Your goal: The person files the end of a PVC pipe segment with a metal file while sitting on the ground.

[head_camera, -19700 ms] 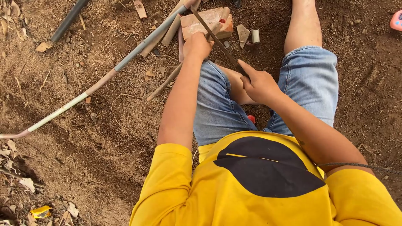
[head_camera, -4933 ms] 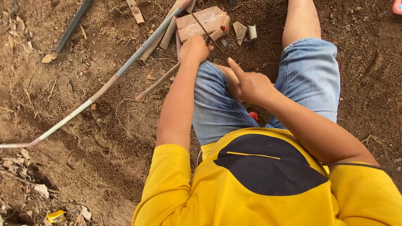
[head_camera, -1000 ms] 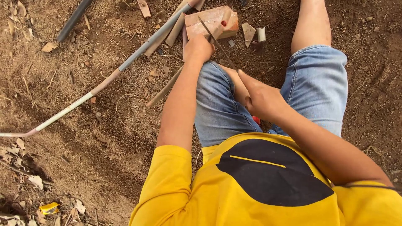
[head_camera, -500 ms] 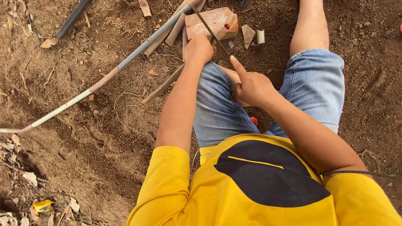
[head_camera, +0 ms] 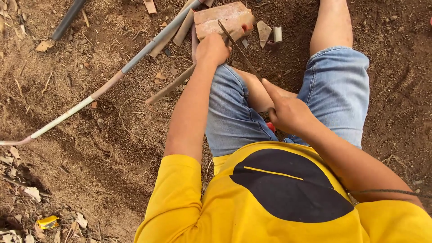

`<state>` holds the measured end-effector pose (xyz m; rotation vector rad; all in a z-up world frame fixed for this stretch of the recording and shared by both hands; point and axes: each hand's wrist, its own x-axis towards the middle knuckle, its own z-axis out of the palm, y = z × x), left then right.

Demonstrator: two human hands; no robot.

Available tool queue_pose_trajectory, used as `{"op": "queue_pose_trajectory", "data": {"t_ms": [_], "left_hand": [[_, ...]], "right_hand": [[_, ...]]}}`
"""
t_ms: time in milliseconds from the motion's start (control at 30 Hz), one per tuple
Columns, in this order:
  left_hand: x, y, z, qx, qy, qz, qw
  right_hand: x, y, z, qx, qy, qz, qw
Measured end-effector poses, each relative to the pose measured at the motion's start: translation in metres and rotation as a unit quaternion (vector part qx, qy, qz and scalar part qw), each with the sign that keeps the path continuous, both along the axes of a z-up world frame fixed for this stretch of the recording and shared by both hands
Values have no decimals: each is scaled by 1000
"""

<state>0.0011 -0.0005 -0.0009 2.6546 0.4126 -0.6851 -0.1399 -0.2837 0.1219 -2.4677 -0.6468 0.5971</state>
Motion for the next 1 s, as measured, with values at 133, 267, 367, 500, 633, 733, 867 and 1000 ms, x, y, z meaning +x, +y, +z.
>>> {"op": "queue_pose_trajectory", "data": {"t_ms": [133, 267, 367, 500, 633, 733, 867, 1000], "left_hand": [[-5, -9, 5, 4, -30, 8, 1000], [-5, -5, -5, 1, -52, 6, 999], [-7, -13, -4, 12, -75, -27, 997], [-8, -23, -4, 16, -107, -73, 991], [-2, -8, -1, -1, -32, 11, 999], [0, 1, -16, 13, -53, 4, 998], [0, 2, -23, 1, -39, 21, 999], [1, 5, -25, 1, -47, 26, 999]], "right_hand": [[38, 34, -25, -106, -8, 41, 994], [48, 45, -21, -103, -3, 37, 994], [40, 35, -17, -125, -2, 40, 991], [32, 25, -11, -139, -11, 37, 990], [17, 24, 2, -125, -5, 40, 991], [-7, 9, 5, 9, -1, 13, 1000], [-27, -12, 6, -75, 27, 5, 997], [-19, -9, 0, -91, 32, -22, 995]]}}
